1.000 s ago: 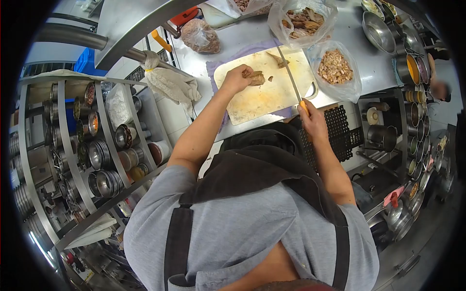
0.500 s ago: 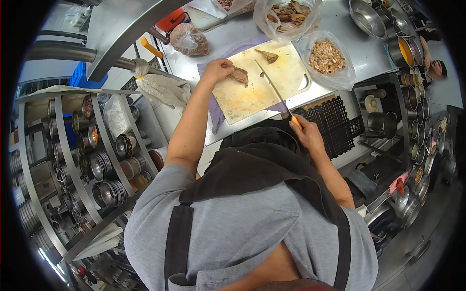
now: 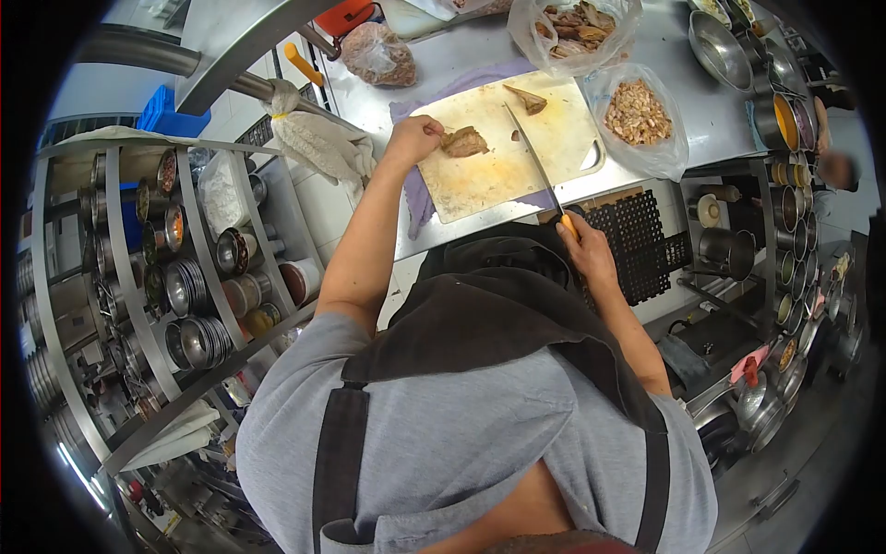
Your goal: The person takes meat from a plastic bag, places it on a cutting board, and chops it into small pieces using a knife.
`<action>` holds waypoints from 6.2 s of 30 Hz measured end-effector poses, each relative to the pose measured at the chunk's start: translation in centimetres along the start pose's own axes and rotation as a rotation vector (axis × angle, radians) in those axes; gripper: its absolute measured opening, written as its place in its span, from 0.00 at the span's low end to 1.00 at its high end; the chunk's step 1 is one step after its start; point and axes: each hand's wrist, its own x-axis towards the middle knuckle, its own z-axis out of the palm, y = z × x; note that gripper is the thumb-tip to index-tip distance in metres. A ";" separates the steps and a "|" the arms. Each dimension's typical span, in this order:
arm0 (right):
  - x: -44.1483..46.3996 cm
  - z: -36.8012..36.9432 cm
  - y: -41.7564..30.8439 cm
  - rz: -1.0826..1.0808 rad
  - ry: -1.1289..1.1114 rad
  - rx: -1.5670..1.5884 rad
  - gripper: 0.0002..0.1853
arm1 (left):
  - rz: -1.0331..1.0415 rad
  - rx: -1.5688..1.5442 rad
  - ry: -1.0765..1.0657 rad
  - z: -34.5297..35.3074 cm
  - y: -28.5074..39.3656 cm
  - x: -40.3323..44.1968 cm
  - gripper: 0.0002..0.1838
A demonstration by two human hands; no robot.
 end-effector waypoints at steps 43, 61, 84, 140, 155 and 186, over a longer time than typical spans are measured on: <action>-0.1 0.1 0.2 0.022 -0.006 0.025 0.21 | 0.421 0.139 0.088 5.4 4.0 -2.1 0.11; 0.1 0.2 0.5 0.022 -0.005 0.029 0.21 | 0.828 0.041 0.059 8.1 6.2 -5.9 0.10; 1.1 0.1 -3.5 -0.062 -0.103 0.076 0.22 | 0.310 0.047 0.341 7.4 4.3 -3.7 0.09; 1.1 -0.1 1.9 0.006 0.041 -0.077 0.23 | 0.354 0.153 0.123 4.6 8.6 -2.6 0.07; 0.9 -0.1 1.2 -0.030 0.074 -0.033 0.21 | 0.409 0.003 0.032 6.7 7.3 -3.7 0.10; 0.9 -0.7 1.8 -0.029 -0.026 -0.021 0.22 | 0.668 0.281 0.050 10.9 9.5 0.4 0.06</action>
